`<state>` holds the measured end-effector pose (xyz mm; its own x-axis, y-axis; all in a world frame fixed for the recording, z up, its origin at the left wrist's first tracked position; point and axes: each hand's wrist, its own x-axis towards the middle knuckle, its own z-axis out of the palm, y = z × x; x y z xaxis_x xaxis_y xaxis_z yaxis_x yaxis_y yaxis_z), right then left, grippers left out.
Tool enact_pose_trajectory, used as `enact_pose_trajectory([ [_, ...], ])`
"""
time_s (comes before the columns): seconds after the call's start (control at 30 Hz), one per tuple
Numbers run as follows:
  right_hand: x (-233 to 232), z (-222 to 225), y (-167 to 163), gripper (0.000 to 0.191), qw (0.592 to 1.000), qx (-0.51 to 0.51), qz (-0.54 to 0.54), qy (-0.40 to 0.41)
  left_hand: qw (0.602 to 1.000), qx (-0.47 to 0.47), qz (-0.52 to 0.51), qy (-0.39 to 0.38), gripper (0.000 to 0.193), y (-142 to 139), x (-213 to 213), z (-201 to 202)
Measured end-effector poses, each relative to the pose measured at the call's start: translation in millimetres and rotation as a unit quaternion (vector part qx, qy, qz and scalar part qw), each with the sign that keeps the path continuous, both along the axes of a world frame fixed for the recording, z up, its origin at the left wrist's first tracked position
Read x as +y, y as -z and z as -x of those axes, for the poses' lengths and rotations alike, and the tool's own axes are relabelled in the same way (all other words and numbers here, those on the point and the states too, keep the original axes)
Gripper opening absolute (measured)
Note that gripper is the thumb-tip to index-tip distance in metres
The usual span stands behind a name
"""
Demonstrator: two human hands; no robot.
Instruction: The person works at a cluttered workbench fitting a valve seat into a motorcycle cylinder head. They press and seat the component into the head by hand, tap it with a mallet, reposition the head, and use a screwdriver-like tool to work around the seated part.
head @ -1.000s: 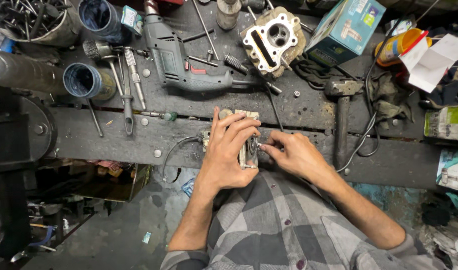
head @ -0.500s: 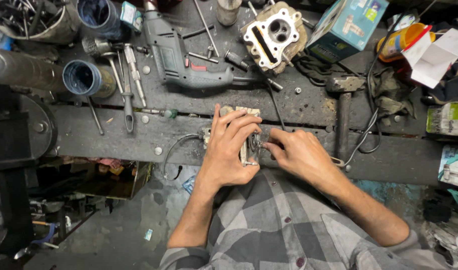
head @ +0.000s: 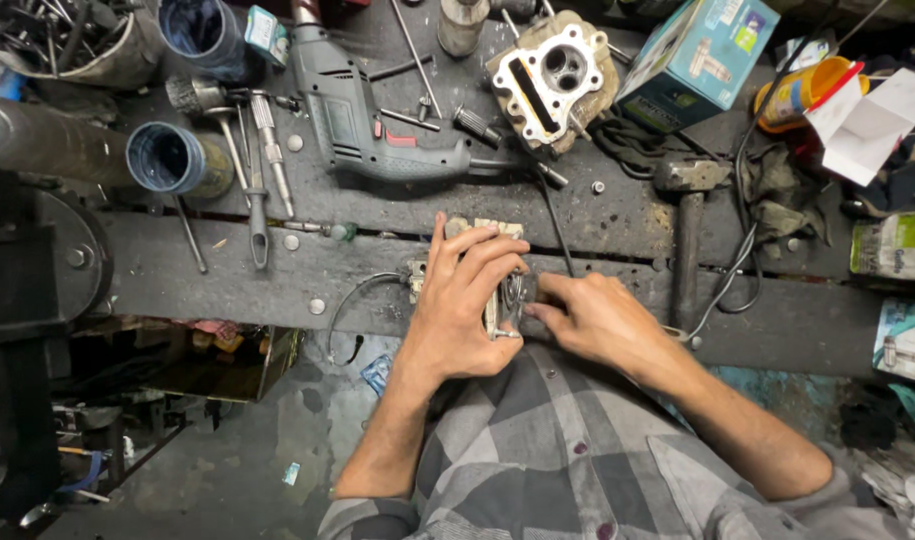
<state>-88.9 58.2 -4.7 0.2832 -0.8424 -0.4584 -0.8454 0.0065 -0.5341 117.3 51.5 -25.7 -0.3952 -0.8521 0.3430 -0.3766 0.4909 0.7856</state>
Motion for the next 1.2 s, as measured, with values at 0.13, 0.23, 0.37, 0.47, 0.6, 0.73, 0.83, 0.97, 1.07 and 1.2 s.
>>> enact_pose_trajectory([
  [0.13,1.1,-1.4,0.1,0.027,0.998,0.021,0.002,0.058,1.0,0.003,-0.009,-0.001,0.064,0.0,1.6,-0.8],
  [0.23,-4.1,-0.1,3.4,0.029,0.999,0.033,-0.008,0.043,1.0,0.001,-0.005,0.002,0.063,1.0,0.2,-0.3],
  [0.37,-6.4,0.9,6.3,0.028,0.998,0.038,0.021,0.035,1.0,0.002,-0.001,0.005,0.066,1.2,0.2,0.6],
  [0.47,-7.9,2.5,5.5,0.027,1.0,0.011,0.019,0.0,1.0,-0.001,0.002,0.003,0.064,0.6,0.8,0.9],
  [0.6,-11.9,2.5,1.9,0.026,0.998,0.056,0.019,0.002,1.0,-0.003,0.003,0.001,0.065,-0.5,1.3,1.7],
  [0.73,-23.5,3.2,-1.9,0.028,0.998,0.04,-0.008,-0.047,1.0,0.001,0.004,0.002,0.064,-1.6,1.2,1.4],
  [0.83,-26.5,3.2,-3.8,0.029,0.993,0.099,-0.038,-0.056,1.0,-0.004,0.004,0.001,0.063,-2.9,3.5,1.9],
  [0.97,-31.1,3.8,-4.1,0.03,0.991,0.098,-0.024,-0.09,1.0,-0.004,0.006,0.002,0.064,-3.3,2.8,2.5],
  [1.07,-34.5,3.5,-3.9,0.033,0.987,0.107,-0.018,-0.118,1.0,-0.007,0.006,-0.002,0.064,-4.3,3.5,2.6],
  [1.2,-40.0,7.2,-2.2,0.031,0.993,0.062,-0.028,-0.097,1.0,-0.004,0.008,-0.004,0.064,-5.1,3.5,3.5],
])
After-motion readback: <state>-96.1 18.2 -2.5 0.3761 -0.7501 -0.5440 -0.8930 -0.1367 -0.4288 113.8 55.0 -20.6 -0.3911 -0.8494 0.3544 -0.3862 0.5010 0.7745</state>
